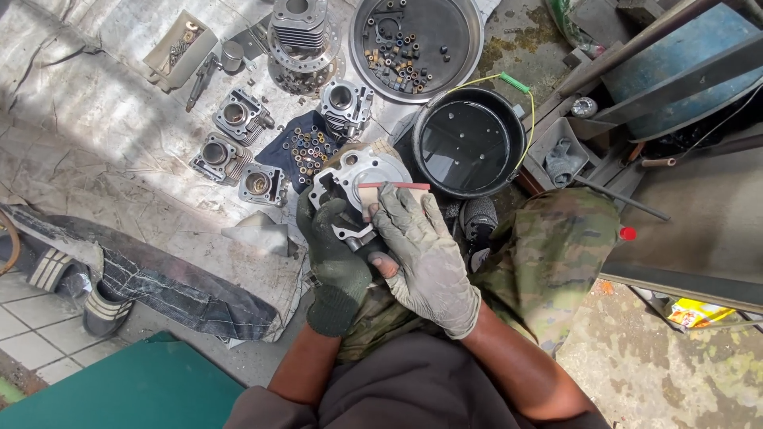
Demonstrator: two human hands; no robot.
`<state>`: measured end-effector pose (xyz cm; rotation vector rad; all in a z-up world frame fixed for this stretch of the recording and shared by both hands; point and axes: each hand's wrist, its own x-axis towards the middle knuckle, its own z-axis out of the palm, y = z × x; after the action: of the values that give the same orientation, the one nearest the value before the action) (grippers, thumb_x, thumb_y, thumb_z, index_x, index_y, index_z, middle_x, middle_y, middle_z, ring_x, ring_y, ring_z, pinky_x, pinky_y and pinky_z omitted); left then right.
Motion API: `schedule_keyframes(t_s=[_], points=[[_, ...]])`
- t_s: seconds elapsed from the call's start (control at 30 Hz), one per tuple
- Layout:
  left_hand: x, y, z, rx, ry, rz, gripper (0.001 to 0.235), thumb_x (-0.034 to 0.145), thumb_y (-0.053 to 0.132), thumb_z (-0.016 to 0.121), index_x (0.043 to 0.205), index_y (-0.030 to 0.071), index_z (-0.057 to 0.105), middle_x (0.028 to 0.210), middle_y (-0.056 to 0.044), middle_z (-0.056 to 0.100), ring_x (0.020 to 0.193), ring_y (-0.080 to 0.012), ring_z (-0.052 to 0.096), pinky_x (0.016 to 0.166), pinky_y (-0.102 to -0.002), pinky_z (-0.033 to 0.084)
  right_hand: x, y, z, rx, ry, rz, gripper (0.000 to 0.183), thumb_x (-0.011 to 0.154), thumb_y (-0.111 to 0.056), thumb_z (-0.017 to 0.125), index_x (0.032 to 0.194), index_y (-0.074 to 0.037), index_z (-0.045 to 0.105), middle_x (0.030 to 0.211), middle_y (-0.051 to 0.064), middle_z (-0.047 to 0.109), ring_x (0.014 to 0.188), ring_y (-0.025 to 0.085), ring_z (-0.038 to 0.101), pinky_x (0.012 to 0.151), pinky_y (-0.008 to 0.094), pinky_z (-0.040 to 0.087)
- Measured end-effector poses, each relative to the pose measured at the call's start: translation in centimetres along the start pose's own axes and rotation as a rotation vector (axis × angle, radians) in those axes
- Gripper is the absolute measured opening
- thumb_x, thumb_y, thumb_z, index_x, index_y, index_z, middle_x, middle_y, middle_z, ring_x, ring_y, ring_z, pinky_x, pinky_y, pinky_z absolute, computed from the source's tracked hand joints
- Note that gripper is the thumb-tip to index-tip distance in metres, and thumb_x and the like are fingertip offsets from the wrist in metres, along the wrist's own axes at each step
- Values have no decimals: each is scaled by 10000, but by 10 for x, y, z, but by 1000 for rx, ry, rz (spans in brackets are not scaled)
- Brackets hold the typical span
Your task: Sanding the gasket mating surface of a motorcycle engine component to remove residue and prepare it for assembly.
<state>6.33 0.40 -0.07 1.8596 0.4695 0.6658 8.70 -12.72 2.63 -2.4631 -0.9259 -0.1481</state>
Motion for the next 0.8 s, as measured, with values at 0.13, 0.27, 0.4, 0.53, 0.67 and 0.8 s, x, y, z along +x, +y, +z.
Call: schedule_keyframes(t_s=[0.13, 0.27, 0.4, 0.53, 0.67, 0.8], points=[[3, -22, 14, 27, 51, 243, 269, 937, 243, 615, 1192, 163, 588, 1465, -175, 508, 1228, -319, 611, 921, -331, 562, 19, 2, -1, -20, -11, 67, 743, 985, -487, 593, 1581, -103, 370, 1568, 177, 456, 1473, 352, 398, 1224, 537, 237], [-3, -51, 15, 78, 106, 395, 302, 873, 238, 662, 1148, 153, 574, 1423, -216, 517, 1152, -338, 644, 831, -325, 583, 15, 7, -2, -15, -71, 107, 762, 974, -493, 613, 1578, -96, 372, 1556, 199, 461, 1446, 385, 422, 1201, 559, 258], [12, -28, 11, 90, 88, 586, 397, 776, 168, 730, 1132, 154, 557, 1397, -237, 500, 1135, -376, 619, 728, -308, 611, -2, 1, -3, -119, -66, 100, 724, 957, -461, 621, 1539, -76, 428, 1569, 199, 447, 1451, 371, 420, 1209, 515, 268], [5, -14, 5, 125, 49, 562, 437, 745, 119, 750, 1141, 168, 570, 1385, -209, 492, 1150, -374, 576, 715, -300, 616, 18, 12, -7, 12, -96, 147, 883, 917, -578, 656, 1578, -77, 353, 1566, 233, 428, 1457, 423, 391, 1211, 571, 257], [15, -8, 18, 162, 98, 567, 396, 749, 142, 748, 1112, 173, 592, 1340, -195, 518, 1086, -343, 601, 717, -307, 612, 14, 9, -7, 30, -84, 136, 842, 940, -577, 613, 1588, -112, 346, 1594, 195, 409, 1494, 378, 350, 1248, 534, 192], [18, -8, 29, 237, 207, 523, 335, 756, 177, 745, 1068, 180, 625, 1274, -175, 557, 991, -298, 639, 719, -316, 607, 0, 5, -2, -118, -149, 130, 846, 924, -630, 557, 1570, -116, 372, 1634, 140, 365, 1505, 332, 339, 1214, 559, 202]])
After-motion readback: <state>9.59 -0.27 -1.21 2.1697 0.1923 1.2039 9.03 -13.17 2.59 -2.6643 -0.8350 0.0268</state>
